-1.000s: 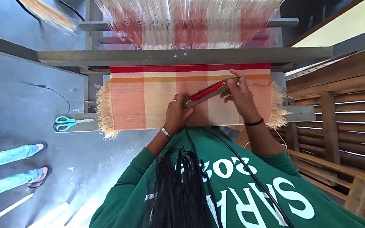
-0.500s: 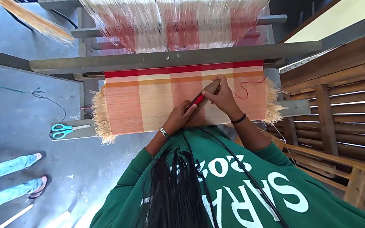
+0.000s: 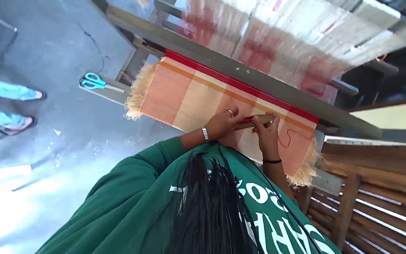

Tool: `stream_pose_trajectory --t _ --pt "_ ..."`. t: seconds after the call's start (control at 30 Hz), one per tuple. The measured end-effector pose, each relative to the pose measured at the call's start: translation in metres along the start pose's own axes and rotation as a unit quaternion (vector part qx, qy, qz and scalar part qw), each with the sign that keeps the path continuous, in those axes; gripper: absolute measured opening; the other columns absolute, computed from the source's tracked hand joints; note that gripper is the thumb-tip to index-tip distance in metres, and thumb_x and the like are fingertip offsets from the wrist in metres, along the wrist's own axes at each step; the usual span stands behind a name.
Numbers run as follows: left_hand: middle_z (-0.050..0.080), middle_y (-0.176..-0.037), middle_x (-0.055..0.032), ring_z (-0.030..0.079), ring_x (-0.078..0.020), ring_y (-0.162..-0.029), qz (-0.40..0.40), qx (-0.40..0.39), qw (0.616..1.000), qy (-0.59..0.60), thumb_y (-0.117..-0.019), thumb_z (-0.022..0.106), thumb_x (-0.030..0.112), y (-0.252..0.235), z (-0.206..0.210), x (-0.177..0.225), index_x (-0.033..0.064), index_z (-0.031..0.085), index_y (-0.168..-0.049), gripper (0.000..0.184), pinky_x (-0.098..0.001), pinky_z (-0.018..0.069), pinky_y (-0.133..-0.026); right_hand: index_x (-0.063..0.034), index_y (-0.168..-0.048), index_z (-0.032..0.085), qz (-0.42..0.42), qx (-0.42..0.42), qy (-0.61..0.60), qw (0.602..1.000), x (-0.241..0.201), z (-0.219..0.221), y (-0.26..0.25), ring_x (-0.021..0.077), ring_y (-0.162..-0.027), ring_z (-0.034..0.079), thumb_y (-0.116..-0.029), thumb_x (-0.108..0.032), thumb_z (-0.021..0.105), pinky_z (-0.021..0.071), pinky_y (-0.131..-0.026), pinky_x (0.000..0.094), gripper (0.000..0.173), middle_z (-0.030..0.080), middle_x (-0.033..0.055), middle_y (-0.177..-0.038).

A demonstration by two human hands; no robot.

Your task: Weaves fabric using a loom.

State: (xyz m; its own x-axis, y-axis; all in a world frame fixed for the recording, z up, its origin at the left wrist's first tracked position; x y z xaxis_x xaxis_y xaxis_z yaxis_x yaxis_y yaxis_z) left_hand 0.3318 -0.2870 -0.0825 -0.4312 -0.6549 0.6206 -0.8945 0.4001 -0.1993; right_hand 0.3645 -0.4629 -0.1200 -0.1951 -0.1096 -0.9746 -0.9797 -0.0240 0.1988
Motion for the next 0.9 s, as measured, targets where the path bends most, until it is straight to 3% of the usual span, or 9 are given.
stream_pose_trajectory --t 0.2,0.27,0.33,0.4,0.57,0.67,0.77,0.83,0.9 --pt "0.063 -0.123 -0.0243 0.067 -0.0384 -0.110 0.002 -0.018 0.998 -0.058 -0.1040 0.056 0.015 -0.002 0.017 -0.013 -0.0033 0.064 -0.118 0.024 -0.0457 0.0578 -0.092 0.0003 -0.139 0.036 0.038 0.022 -0.013 0.999 0.031 0.003 -0.016 0.0172 -0.062 0.067 -0.1094 -0.018 0.048 0.0617 -0.061 0.0344 0.037 0.065 0.0126 -0.092" --pt "0.065 -0.119 -0.0216 0.067 -0.0368 -0.109 -0.022 -0.006 0.999 -0.044 -0.1016 0.059 0.019 -0.002 0.013 -0.017 -0.0013 0.067 -0.111 0.024 -0.0456 0.0580 -0.091 0.0009 -0.136 0.037 0.044 0.028 -0.014 0.999 0.030 0.004 -0.016 0.0186 -0.063 0.068 -0.1109 -0.018 0.044 0.0628 -0.063 0.0362 0.032 0.064 0.0124 -0.089" --pt "0.065 -0.113 -0.0168 0.065 -0.0351 -0.107 -0.048 0.005 0.998 -0.047 -0.0978 0.064 0.024 -0.001 0.010 -0.020 0.0024 0.070 -0.104 0.023 -0.0471 0.0572 -0.084 0.0019 -0.136 0.037 0.046 0.026 -0.014 0.998 0.030 0.006 -0.016 0.0201 -0.066 0.069 -0.1112 -0.017 0.043 0.0634 -0.065 0.0373 0.032 0.065 0.0141 -0.090" --pt "0.064 -0.116 -0.0139 0.061 -0.0350 -0.111 -0.076 -0.010 0.994 -0.074 -0.0953 0.064 0.025 0.000 0.012 -0.022 0.0052 0.071 -0.104 0.023 -0.0495 0.0546 -0.082 0.0012 -0.135 0.036 0.046 0.022 -0.010 0.999 0.030 0.010 -0.018 0.0201 -0.066 0.069 -0.1112 -0.017 0.042 0.0633 -0.065 0.0371 0.031 0.064 0.0141 -0.090" --pt "0.058 -0.125 -0.0186 0.060 -0.0377 -0.113 -0.128 -0.018 0.989 -0.072 -0.0975 0.059 0.028 0.006 0.011 -0.021 0.0020 0.065 -0.112 0.031 -0.0502 0.0556 -0.079 -0.0003 -0.134 0.040 0.040 0.032 0.017 0.999 0.032 0.014 -0.021 0.0190 -0.062 0.068 -0.1105 -0.021 0.047 0.0626 -0.062 0.0364 0.032 0.065 0.0126 -0.085" --pt "0.059 -0.121 -0.0177 0.061 -0.0363 -0.112 -0.101 0.034 0.994 -0.035 -0.1002 0.053 0.025 0.005 0.005 -0.019 0.0042 0.062 -0.113 0.025 -0.0503 0.0539 -0.084 -0.0009 -0.134 0.042 0.037 0.033 0.031 0.998 0.035 0.013 -0.022 0.0192 -0.063 0.069 -0.1105 -0.023 0.047 0.0629 -0.063 0.0361 0.032 0.065 0.0127 -0.087" --pt "0.067 -0.105 -0.0145 0.066 -0.0331 -0.101 -0.061 0.081 0.993 -0.065 -0.0995 0.053 0.024 0.003 0.000 -0.015 0.0063 0.064 -0.109 0.022 -0.0495 0.0511 -0.083 -0.0019 -0.134 0.042 0.040 0.041 0.040 0.998 0.036 0.011 -0.021 0.0186 -0.062 0.069 -0.1104 -0.025 0.048 0.0624 -0.062 0.0352 0.033 0.066 0.0118 -0.086" --pt "0.068 -0.105 -0.0173 0.066 -0.0362 -0.102 -0.071 0.035 0.993 -0.085 -0.0988 0.056 0.023 0.002 0.007 -0.020 0.0032 0.065 -0.109 0.024 -0.0494 0.0525 -0.081 -0.0026 -0.134 0.042 0.052 0.042 0.051 0.996 0.036 0.012 -0.020 0.0179 -0.061 0.068 -0.1105 -0.026 0.047 0.0618 -0.062 0.0351 0.034 0.066 0.0111 -0.084" --pt "0.065 -0.112 -0.0220 0.064 -0.0404 -0.108 -0.096 -0.038 0.992 -0.077 -0.1011 0.056 0.019 0.002 0.019 -0.026 -0.0022 0.066 -0.112 0.026 -0.0492 0.0549 -0.090 -0.0028 -0.136 0.042 0.059 0.042 0.057 0.996 0.036 0.012 -0.019 0.0187 -0.063 0.069 -0.1106 -0.028 0.047 0.0620 -0.063 0.0367 0.036 0.066 0.0115 -0.085"
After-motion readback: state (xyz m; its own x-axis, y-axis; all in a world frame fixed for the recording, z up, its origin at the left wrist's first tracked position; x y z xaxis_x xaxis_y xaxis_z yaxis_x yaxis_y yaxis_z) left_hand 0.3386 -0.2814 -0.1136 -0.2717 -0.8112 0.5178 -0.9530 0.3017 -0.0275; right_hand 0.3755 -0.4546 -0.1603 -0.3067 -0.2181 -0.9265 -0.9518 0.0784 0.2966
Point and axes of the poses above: each hand's wrist, its own y-axis away from the middle knuckle, its own z-axis out of the palm, x = y × z, the point moved 9 cm from there along -y, towards the middle knuckle
